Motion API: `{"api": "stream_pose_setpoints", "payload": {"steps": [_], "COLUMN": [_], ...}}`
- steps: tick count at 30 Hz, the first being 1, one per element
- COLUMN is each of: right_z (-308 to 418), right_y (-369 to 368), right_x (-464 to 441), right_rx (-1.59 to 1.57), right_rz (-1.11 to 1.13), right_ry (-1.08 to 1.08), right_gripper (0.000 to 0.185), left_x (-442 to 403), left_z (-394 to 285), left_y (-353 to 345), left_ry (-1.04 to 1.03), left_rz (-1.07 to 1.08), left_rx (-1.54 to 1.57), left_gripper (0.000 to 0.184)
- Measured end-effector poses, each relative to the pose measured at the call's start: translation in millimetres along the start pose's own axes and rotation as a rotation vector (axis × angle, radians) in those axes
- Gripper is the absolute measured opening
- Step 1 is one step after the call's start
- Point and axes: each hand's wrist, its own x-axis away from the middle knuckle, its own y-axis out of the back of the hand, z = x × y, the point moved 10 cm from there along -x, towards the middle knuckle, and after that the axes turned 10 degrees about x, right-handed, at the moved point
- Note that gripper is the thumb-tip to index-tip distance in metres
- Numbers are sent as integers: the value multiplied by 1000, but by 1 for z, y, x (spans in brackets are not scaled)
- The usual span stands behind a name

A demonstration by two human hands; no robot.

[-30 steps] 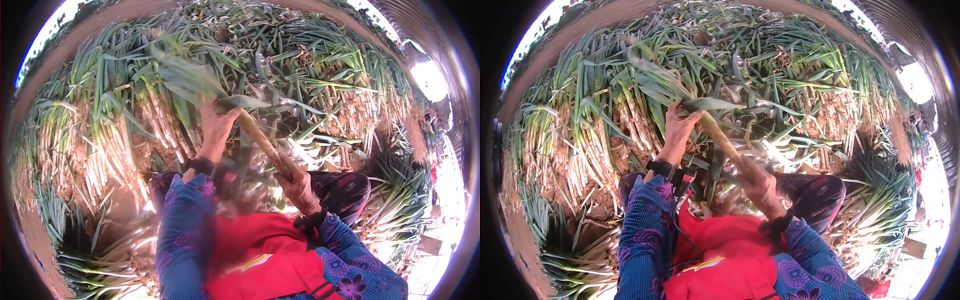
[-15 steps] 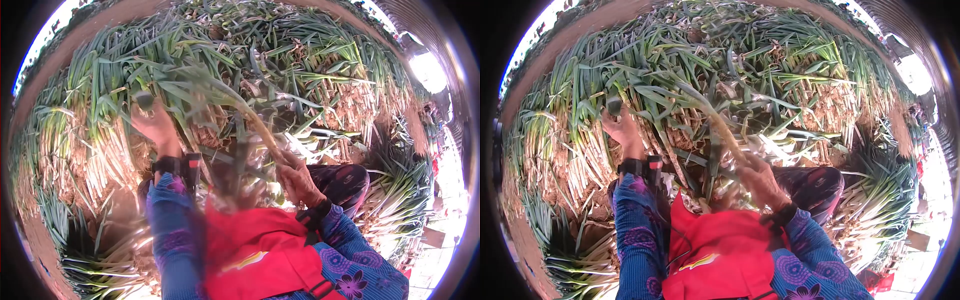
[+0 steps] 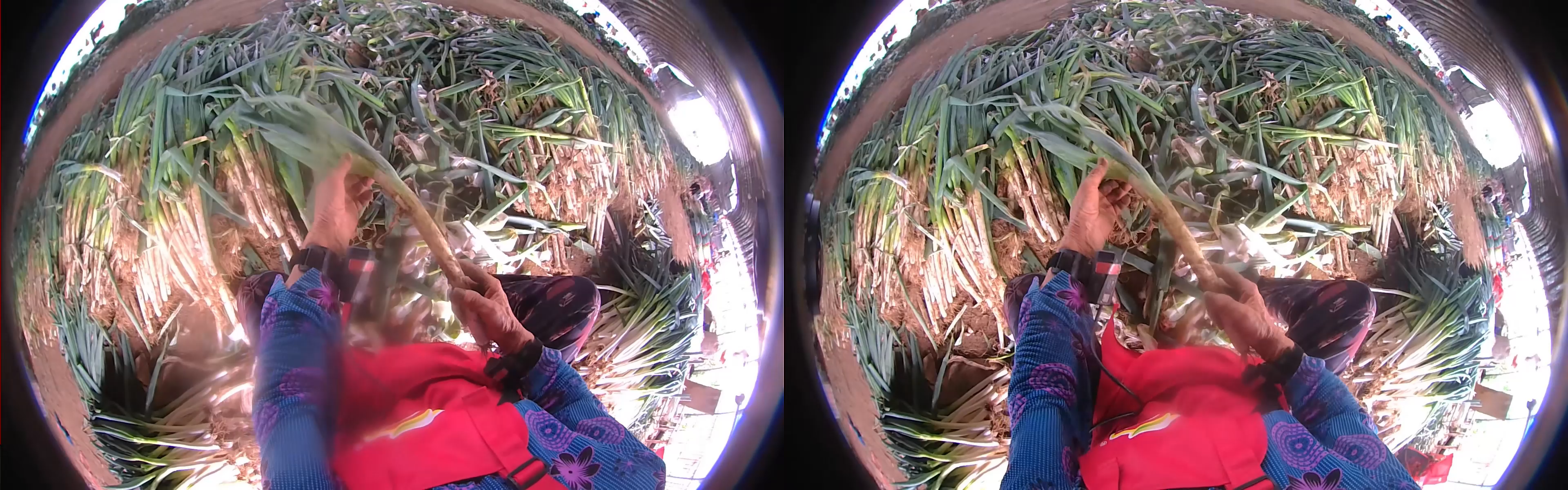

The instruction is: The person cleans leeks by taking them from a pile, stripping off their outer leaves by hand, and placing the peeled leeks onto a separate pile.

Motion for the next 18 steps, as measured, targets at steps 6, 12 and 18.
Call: {"api": "stream_pose_setpoints", "payload": {"steps": [6, 12, 18], "right_z": [-30, 2, 92], "right_y": [12, 0, -56], "right_x": [-34, -104, -151], "right_rx": [90, 549, 495], "right_rz": [134, 74, 31], "right_ry": [-19, 142, 274], "right_gripper": [54, 41, 43], "left_x": [-2, 11, 27], "left_z": [-24, -50, -60], "left_y": [-17, -24, -32], "left_ry": [3, -169, -316], "left_rz": [111, 142, 143], "left_rx": [16, -240, -380], "left_gripper": [31, 32, 35]}}
